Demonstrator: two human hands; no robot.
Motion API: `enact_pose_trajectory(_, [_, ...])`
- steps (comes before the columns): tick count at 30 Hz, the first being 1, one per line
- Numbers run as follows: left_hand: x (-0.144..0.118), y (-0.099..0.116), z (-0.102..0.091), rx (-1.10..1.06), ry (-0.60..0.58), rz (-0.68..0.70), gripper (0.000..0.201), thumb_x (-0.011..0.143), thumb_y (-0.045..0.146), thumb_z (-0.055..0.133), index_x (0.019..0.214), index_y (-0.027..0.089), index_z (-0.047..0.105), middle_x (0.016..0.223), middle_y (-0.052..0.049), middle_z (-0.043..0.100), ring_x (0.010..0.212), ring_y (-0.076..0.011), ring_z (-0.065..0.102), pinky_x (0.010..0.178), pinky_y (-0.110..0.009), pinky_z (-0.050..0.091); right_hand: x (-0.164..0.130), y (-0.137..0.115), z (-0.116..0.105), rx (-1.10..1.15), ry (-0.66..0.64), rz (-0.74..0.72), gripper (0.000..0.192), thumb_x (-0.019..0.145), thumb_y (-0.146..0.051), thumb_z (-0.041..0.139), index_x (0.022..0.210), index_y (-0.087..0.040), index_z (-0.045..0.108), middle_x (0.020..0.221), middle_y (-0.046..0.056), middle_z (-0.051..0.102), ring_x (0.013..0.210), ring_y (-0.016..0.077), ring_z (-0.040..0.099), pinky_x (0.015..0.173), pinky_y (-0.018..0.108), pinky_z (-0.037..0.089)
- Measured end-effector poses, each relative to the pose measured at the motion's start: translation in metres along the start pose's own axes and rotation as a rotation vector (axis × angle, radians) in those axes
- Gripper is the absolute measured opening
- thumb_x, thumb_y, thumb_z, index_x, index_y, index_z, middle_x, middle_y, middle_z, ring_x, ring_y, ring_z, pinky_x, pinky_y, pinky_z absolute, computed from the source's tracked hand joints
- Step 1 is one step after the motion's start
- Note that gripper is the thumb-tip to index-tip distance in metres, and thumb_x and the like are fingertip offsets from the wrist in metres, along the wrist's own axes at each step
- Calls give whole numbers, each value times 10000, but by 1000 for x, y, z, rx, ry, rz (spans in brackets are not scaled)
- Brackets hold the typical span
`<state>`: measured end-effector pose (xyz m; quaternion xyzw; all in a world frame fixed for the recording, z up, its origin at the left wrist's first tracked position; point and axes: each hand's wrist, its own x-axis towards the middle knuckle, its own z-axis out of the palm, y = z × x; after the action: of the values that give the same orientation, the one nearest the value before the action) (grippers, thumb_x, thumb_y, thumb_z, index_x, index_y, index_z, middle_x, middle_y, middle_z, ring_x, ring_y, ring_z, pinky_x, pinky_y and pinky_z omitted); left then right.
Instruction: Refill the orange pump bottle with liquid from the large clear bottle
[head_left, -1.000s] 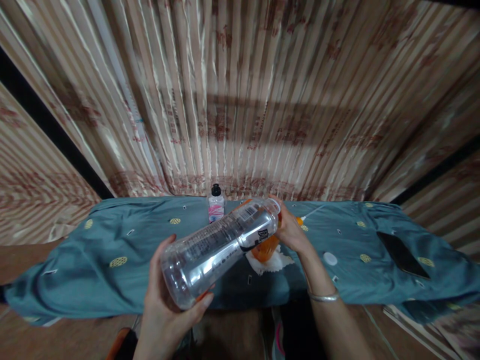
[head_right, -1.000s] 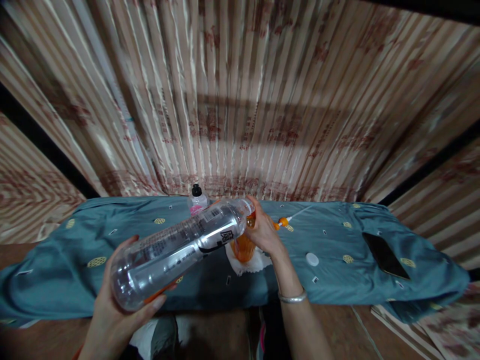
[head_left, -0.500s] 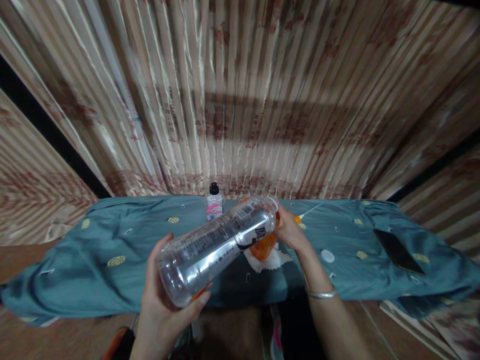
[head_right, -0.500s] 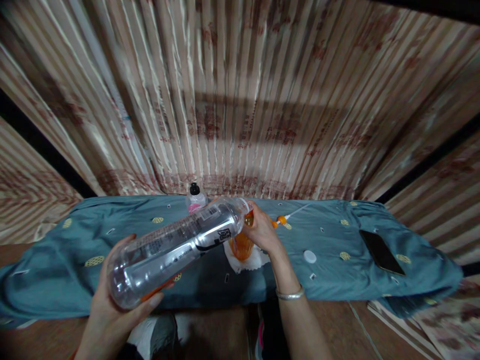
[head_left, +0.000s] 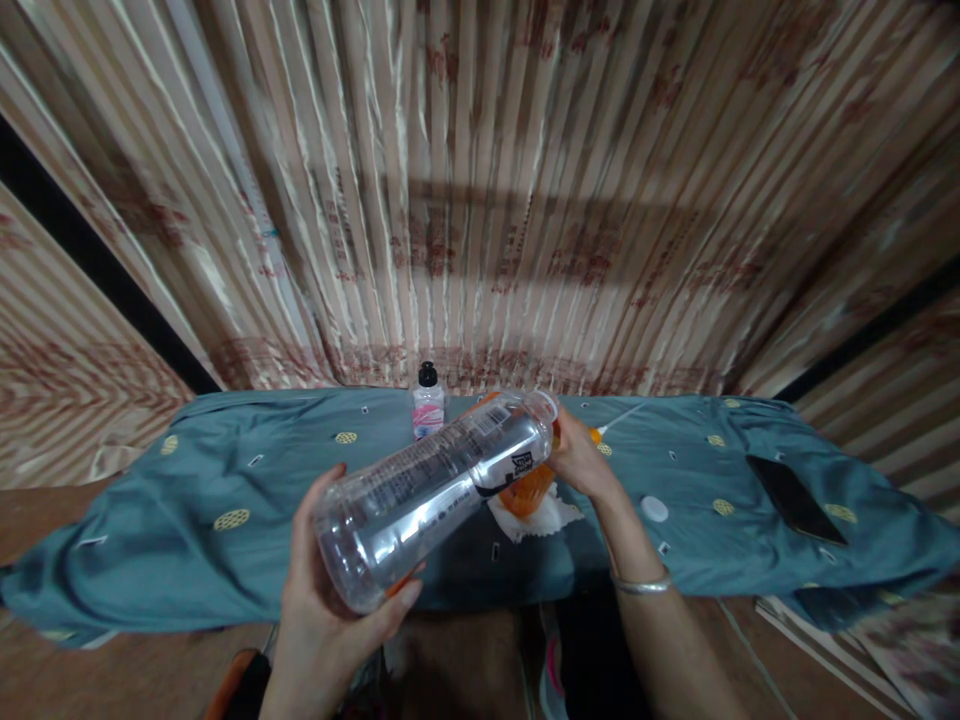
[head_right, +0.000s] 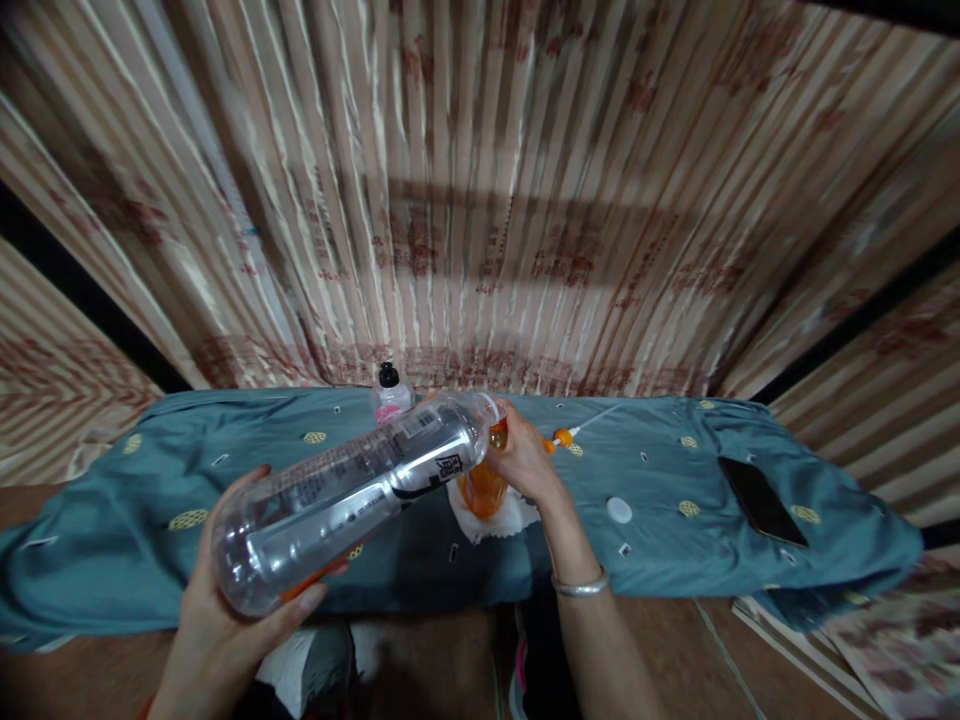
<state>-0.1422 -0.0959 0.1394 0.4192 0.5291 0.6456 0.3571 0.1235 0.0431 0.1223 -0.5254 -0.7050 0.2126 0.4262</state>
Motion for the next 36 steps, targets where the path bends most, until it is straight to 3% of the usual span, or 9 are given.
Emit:
enact_pose_trajectory(5, [0,1,0,42,17,27,1021,531,417,976,1432,220,537,1372,-125,642,1192,-358,707,919,-408,655,0,-1,0,18,-4,-8,338,748,-271,633,1085,-242,640,1022,58,798,936,281,743,863,409,566])
enact_pose_trajectory(9, [0,2,0,29,10,5,1052,516,434,989,1440,221,533,1372,-138,643,1159,-379,721,844,-422,681,0,0,0,20,-8,-8,342,747,-250,641,1089,-248,643,1034,47,805,939,275,746,860,403,566])
enact_pose_trajectory(18, [-1,-1,-2,-5,-27,-16,1073,542,411,983,1478,231,490,1447,-139,591,1209,-357,691,829,-368,666,0,-1,0,33,-6,-42,332,757,-264,632,1087,-233,656,1023,61,792,965,279,740,882,409,573])
enact_pose_trajectory(23, [0,-1,-2,41,-14,21,1032,558,412,975,1460,219,512,1362,-132,650,1162,-339,723,920,-402,644,-1,-3,0,46,-2,-42,339,754,-262,639,1090,-218,656,1056,76,797,989,286,751,901,416,581])
enact_pose_trajectory(36, [0,-4,-3,71,-6,35,1057,535,433,979,1460,218,514,1433,-148,605,1286,-395,658,1073,-507,571,0,1,-1,4,5,-16,355,744,-231,653,1099,-241,656,1055,60,807,1013,291,750,906,416,571])
